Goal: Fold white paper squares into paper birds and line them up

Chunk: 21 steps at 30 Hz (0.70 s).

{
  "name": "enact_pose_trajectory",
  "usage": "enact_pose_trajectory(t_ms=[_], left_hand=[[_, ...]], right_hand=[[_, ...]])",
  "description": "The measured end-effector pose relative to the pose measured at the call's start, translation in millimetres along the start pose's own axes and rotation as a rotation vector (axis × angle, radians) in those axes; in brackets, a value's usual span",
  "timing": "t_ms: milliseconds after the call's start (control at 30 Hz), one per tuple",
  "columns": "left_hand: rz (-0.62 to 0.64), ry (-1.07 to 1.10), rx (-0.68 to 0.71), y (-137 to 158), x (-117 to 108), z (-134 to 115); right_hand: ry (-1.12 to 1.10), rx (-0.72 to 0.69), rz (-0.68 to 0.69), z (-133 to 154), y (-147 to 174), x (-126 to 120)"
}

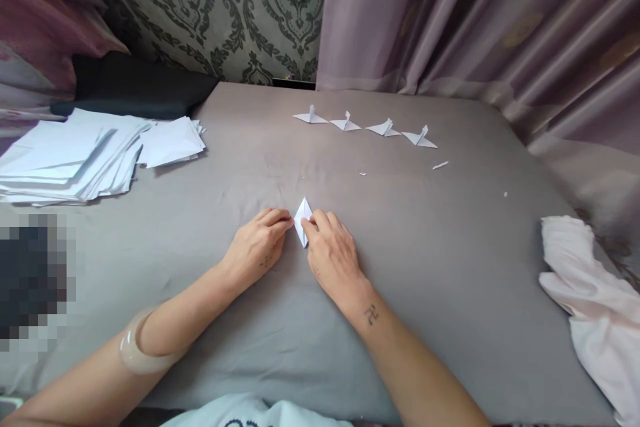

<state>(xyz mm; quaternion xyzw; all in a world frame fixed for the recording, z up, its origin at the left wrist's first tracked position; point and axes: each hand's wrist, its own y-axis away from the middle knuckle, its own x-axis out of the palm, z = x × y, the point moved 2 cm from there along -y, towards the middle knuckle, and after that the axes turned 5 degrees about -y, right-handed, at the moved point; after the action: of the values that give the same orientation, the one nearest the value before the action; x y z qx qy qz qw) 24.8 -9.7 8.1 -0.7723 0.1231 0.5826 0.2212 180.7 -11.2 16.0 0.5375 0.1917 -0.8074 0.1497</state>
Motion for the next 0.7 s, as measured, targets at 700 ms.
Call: enact_pose_trajectory(t_ms=[700], left_hand=[[-0.048,-0.046,0.101,-3.7,3.5,4.4]], right_hand=[[0.117,0.04,0.008,2.2,-1.6,-1.7]])
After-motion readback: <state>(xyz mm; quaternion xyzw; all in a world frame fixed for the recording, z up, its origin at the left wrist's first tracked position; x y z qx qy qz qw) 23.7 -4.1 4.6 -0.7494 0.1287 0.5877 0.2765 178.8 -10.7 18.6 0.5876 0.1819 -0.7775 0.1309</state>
